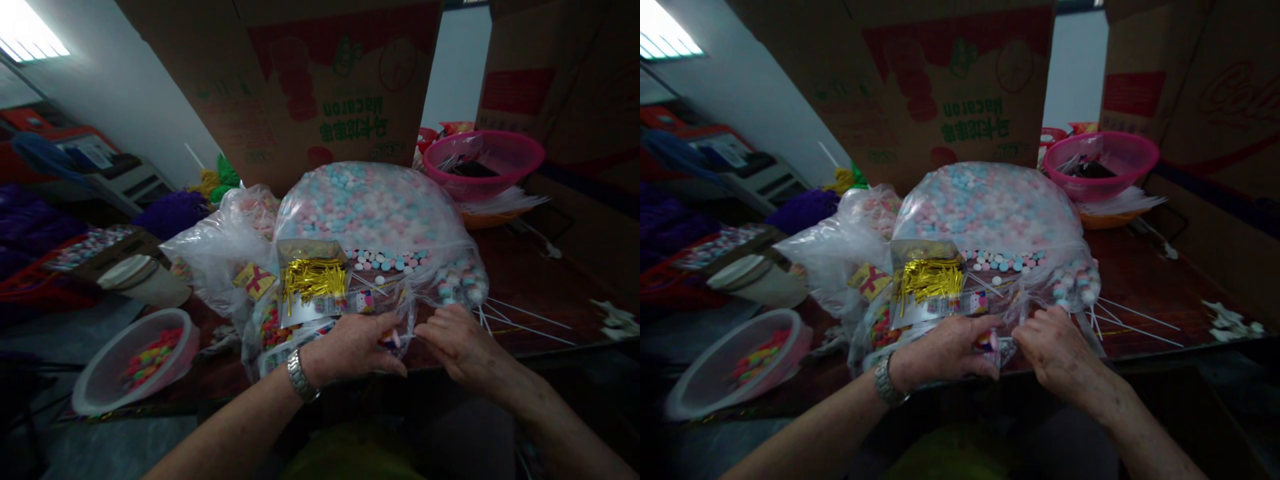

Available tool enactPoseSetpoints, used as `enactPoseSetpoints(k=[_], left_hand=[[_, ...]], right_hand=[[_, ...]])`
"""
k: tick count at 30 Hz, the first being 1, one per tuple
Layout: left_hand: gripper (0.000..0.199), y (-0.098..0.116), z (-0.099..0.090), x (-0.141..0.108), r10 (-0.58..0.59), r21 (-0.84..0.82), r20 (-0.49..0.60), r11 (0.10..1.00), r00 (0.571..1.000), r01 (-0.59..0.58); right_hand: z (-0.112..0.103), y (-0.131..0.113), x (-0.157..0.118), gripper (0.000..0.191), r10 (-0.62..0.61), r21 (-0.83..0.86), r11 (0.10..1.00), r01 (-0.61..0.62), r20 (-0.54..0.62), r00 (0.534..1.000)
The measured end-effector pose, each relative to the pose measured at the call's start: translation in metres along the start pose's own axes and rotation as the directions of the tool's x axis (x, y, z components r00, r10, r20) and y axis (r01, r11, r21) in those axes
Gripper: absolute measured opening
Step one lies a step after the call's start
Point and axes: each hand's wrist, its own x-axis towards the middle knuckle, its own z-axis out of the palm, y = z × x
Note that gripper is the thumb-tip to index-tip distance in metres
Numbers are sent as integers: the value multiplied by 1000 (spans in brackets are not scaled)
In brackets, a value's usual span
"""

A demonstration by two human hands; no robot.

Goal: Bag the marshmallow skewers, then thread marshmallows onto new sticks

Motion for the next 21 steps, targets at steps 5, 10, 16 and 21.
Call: enactPoseSetpoints(k=[5, 10, 16, 21], left_hand=[[43, -11, -11, -7, -41, 138, 56, 990, 998, 32], [30, -5, -4, -6, -122, 360, -192, 914, 974, 186], [25, 6, 9, -3, -33, 393, -232, 911, 972, 125], [30, 6, 8, 0, -29, 325, -241, 940, 970, 108]], right_hand=[[-5, 5, -10, 22, -13, 51, 999, 11, 34, 999], [-8, 1, -18, 29, 55, 107, 992, -63, 78, 995], [-4, -9, -11, 30, 86, 195, 975, -111, 136, 987], [-2, -14, -2, 23, 117, 179, 978, -106, -51, 992]])
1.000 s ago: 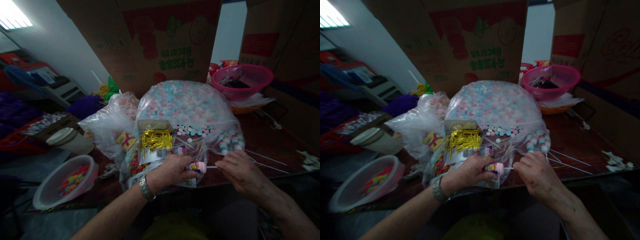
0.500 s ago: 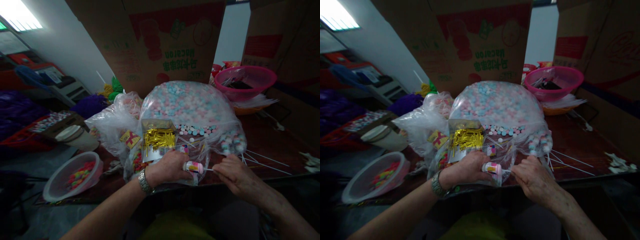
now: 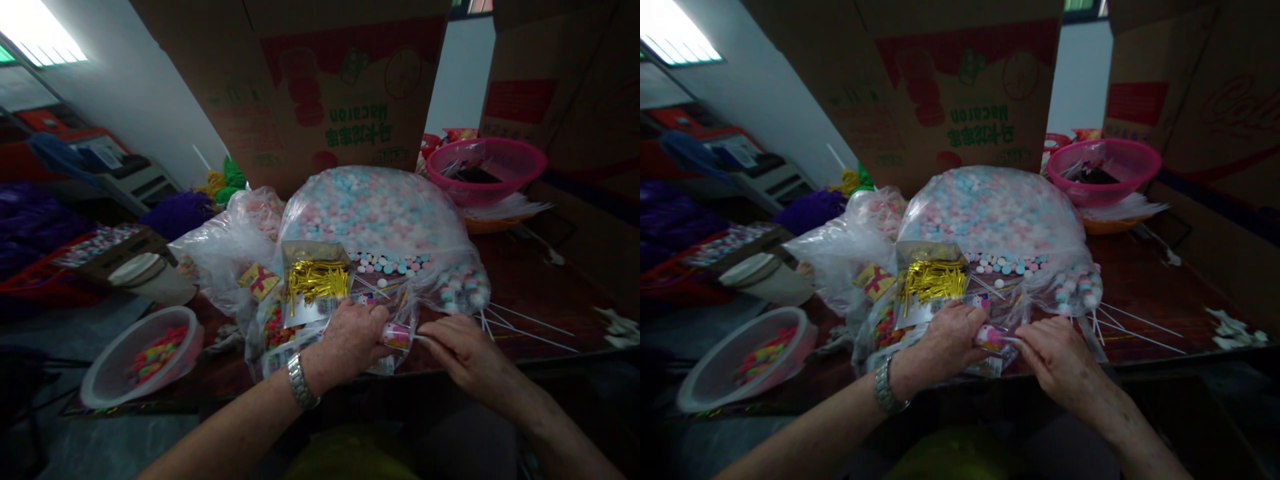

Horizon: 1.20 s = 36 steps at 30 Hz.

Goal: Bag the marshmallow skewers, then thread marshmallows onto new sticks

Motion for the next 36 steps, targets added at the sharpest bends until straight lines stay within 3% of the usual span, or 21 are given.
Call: enactPoseSetpoints(k=[3, 7, 10, 12, 15, 18, 21, 23, 26, 28, 30, 32, 34, 36], left_hand=[[29, 2, 4, 4, -5, -20, 50, 1000, 999, 6], [29, 9, 7, 6, -25, -58, 158, 998, 987, 35], [38, 1, -9, -1, 46, -268, 231, 963, 972, 18], [48, -11, -26, -8, 116, -472, 247, 882, 962, 15], [37, -24, -42, -18, 154, -697, 341, 703, 927, 140], [38, -23, -38, -26, 132, -797, 498, 459, 857, 393], [35, -12, -26, -30, 11, -792, 573, 265, 820, 550], [31, -7, -21, -30, -67, -786, 591, 176, 804, 593], [23, -4, -15, -28, -147, -793, 586, 101, 797, 601], [22, -4, -11, -27, -177, -796, 575, 105, 799, 596], [25, -4, -5, -27, -192, -802, 547, 158, 815, 576], [27, -4, 2, -29, -175, -831, 488, 205, 855, 517], [27, -6, 7, -33, -123, -869, 447, 176, 886, 463], [26, -10, 10, -38, -62, -874, 465, 127, 883, 469]], right_hand=[[6, -6, 4, 23, 22, 25, 999, -21, -34, 999], [16, -12, 10, 27, 45, -18, 999, -45, 11, 999], [10, -8, 12, 25, 73, 80, 993, -82, 107, 992], [1, -4, 12, 25, 93, 150, 982, -112, 125, 988], [-8, -4, 14, 26, 70, 198, 976, -91, 112, 991], [-6, -9, 21, 24, 13, 181, 983, -34, 114, 993], [1, -10, 26, 17, 26, 235, 971, -45, 86, 996], [7, -7, 26, 15, 130, 392, 912, -119, 0, 992], [21, -2, 21, 48, 372, 698, 695, -172, -144, 917], [35, -4, 16, 44, 436, 801, 550, -236, -34, 899], [51, -12, 12, 25, 411, 797, 482, -365, 162, 897], [62, -21, 11, 27, 390, 752, 507, -421, 236, 890], [67, -29, 12, 29, 380, 678, 636, -367, 139, 914], [64, -33, 15, 24, 284, 511, 827, -236, -17, 959]])
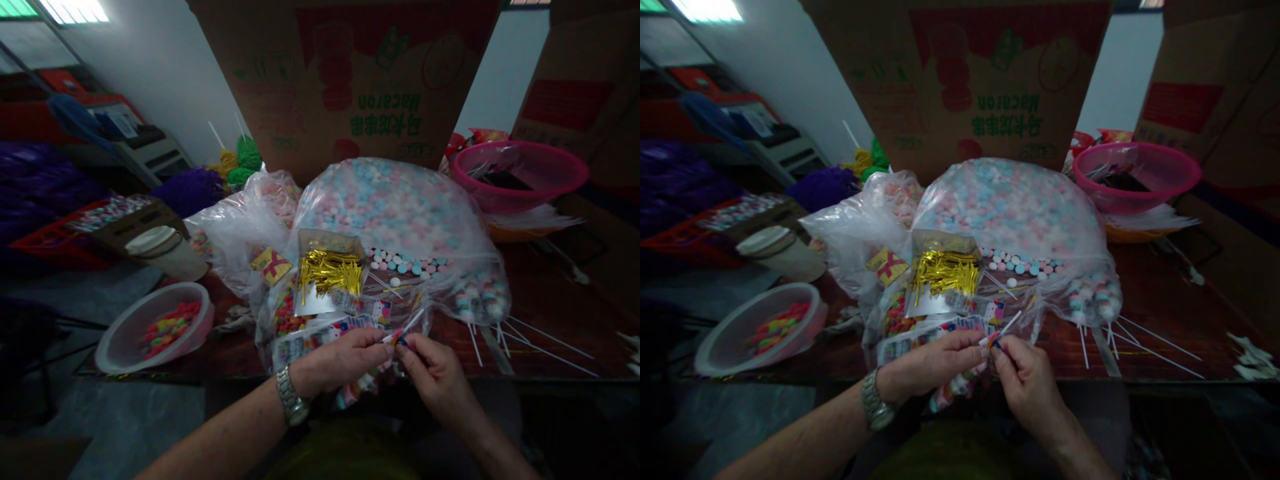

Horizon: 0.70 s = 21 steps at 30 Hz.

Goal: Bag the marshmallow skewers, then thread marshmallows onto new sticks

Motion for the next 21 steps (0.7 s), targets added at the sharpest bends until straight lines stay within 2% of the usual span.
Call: enactPoseSetpoints(k=[2, 4, 5, 7, 8, 10, 11, 12, 13, 14, 15, 16, 17, 18, 19, 20, 21], left_hand=[[27, -3, -4, -2, -41, 11, 7, 999, 999, 41], [27, -5, -6, -3, -21, 89, -61, 996, 998, 27], [27, -5, -7, -3, 29, 149, -97, 989, 995, -15], [27, -5, -9, -2, 153, 268, -115, 956, 982, -118], [26, -5, -9, -2, 198, 305, -96, 939, 976, -160], [24, -4, -10, -3, 241, 378, -7, 899, 971, -220], [23, -3, -10, -5, 246, 447, 48, 861, 968, -241], [21, -1, -11, -8, 259, 555, 103, 787, 960, -271], [19, 1, -11, -11, 282, 677, 160, 666, 946, -313], [16, 3, -11, -15, 313, 787, 216, 505, 925, -355], [14, 6, -12, -19, 351, 863, 266, 329, 898, -384], [11, 9, -12, -24, 391, 900, 309, 175, 867, -400], [11, 12, -14, -28, 426, 910, 352, 53, 833, -412], [14, 14, -15, -31, 450, 907, 387, -31, 805, -419], [17, 15, -17, -33, 474, 908, 394, -71, 787, -412], [19, 15, -20, -33, 506, 919, 366, -65, 781, -388], [21, 12, -22, -32, 547, 936, 299, -8, 782, -352]], right_hand=[[-6, -6, 4, 18, -239, -286, 936, 207, -83, 968], [-13, -11, 9, 17, -464, -551, 755, 355, -67, 883], [-16, -13, 11, 23, -537, -643, 645, 414, 6, 844], [-18, -15, 16, 34, -580, -710, 460, 533, 213, 786], [-17, -15, 18, 35, -563, -699, 411, 585, 310, 766], [-14, -10, 18, 31, -499, -651, 416, 634, 420, 758], [-12, -7, 17, 28, -451, -617, 477, 625, 439, 777], [-9, -3, 14, 26, -384, -564, 582, 587, 445, 809], [-5, 1, 11, 23, -279, -466, 734, 495, 458, 844], [-1, 4, 6, 21, -155, -331, 878, 345, 486, 860], [3, 8, 2, 23, -37, -192, 968, 164, 534, 845], [7, 10, -2, 27, 53, -59, 998, -21, 598, 800], [11, 12, -4, 33, 99, 61, 980, -187, 666, 739], [13, 14, -4, 38, 105, 161, 936, -313, 722, 684], [13, 16, 0, 43, 86, 234, 891, -390, 756, 648], [11, 18, 7, 48, 76, 274, 866, -418, 755, 651], [7, 21, 19, 53, 105, 264, 878, -399, 708, 698]])
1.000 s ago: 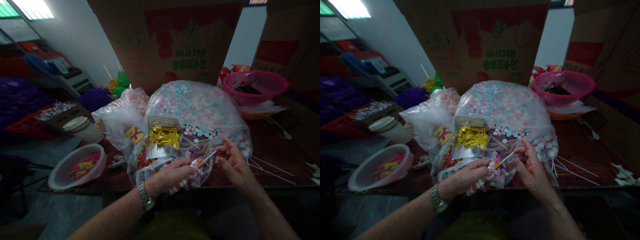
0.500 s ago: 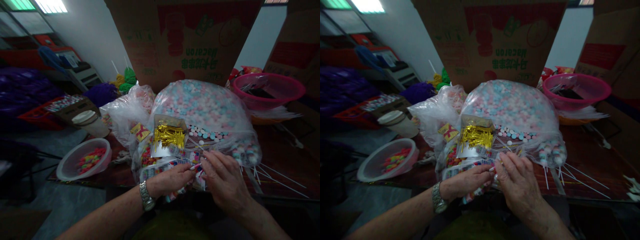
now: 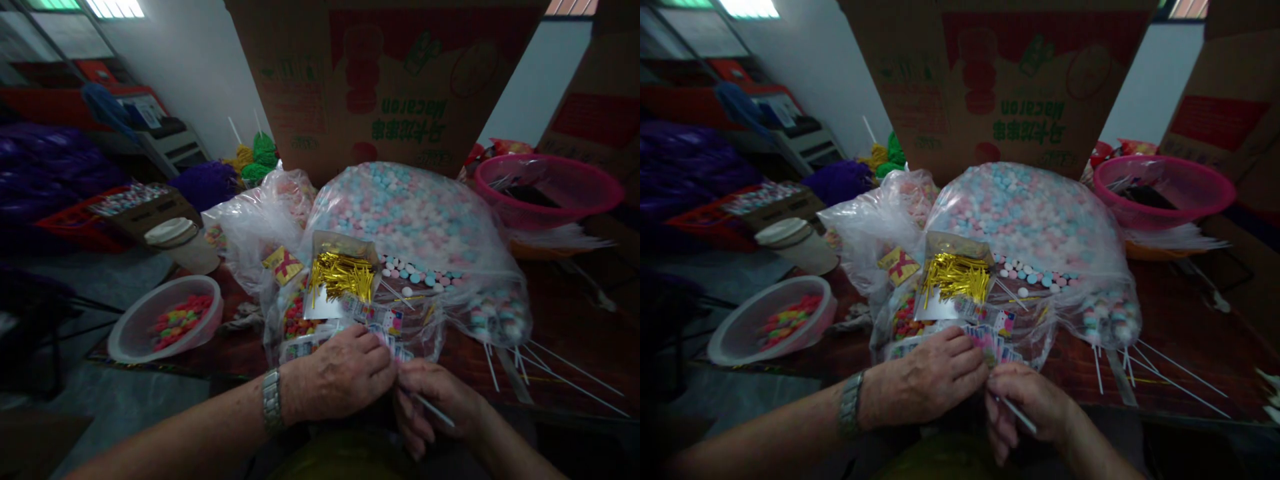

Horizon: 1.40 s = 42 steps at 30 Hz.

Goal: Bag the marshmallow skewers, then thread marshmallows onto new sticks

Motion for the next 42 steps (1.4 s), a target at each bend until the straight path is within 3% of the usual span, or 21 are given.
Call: enactPoseSetpoints(k=[1, 2, 3, 4, 6, 8, 10, 11, 15, 20, 22, 25, 28, 30, 33, 38, 40, 42], left_hand=[[22, -3, 4, -1, -104, -67, -54, 993, 993, 101], [23, -6, 8, -1, -243, -175, -104, 959, 964, 223], [24, -9, 14, 0, -396, -318, -133, 885, 909, 339], [25, -12, 20, 1, -544, -477, -129, 767, 829, 429], [26, -17, 29, 4, -751, -752, -25, 449, 659, 483], [25, -20, 35, 8, -836, -893, 133, 132, 532, 430], [23, -22, 38, 12, -848, -930, 249, -74, 468, 361], [22, -22, 39, 13, -846, -933, 274, -119, 458, 339], [22, -24, 41, 19, -842, -936, 254, -91, 476, 340], [22, -23, 46, 27, -836, -926, 271, -90, 478, 367], [23, -22, 47, 28, -835, -922, 269, -80, 480, 378], [23, -21, 49, 30, -836, -915, 257, -49, 486, 400], [20, -19, 51, 34, -824, -909, 217, 26, 524, 417], [18, -17, 52, 34, -810, -903, 211, 52, 547, 426], [17, -13, 49, 32, -778, -906, 212, 69, 591, 417], [27, -8, 41, 22, -658, -907, 155, 201, 737, 370], [33, -7, 40, 21, -655, -890, 137, 248, 743, 382], [37, -6, 39, 22, -679, -886, 151, 229, 718, 403]], right_hand=[[-15, -4, 6, 56, -13, -107, 994, -1, -128, 992], [-32, -8, 13, 56, -63, -298, 954, -35, -312, 948], [-50, -11, 21, 49, -169, -519, 841, -149, -516, 840], [-68, -12, 30, 39, -226, -588, 779, -216, -585, 779], [-96, -9, 45, 23, -280, -652, 692, -311, -639, 717], [-111, -1, 54, 15, -281, -675, 649, -351, -641, 714], [-116, 9, 56, 13, -285, -697, 609, -379, -638, 715], [-118, 12, 54, 12, -288, -704, 596, -387, -637, 715], [-129, 14, 40, 11, -302, -701, 596, -391, -648, 699], [-133, 0, 26, 10, -295, -640, 689, -340, -676, 675], [-118, -11, 20, 11, -306, -620, 731, -284, -671, 676], [-76, -27, 14, 20, -280, -511, 853, -104, -616, 736], [-29, -35, 19, 29, -165, -170, 982, 85, -542, 824], [-10, -34, 27, 33, -108, -31, 994, 109, -542, 833], [-2, -28, 36, 33, -40, 66, 994, 90, -540, 841], [-9, -28, 35, 26, 2, 66, 997, 38, -523, 853], [-10, -28, 33, 22, -14, 32, 999, 36, -529, 848], [-9, -28, 29, 16, -57, -36, 998, 45, -558, 828]])
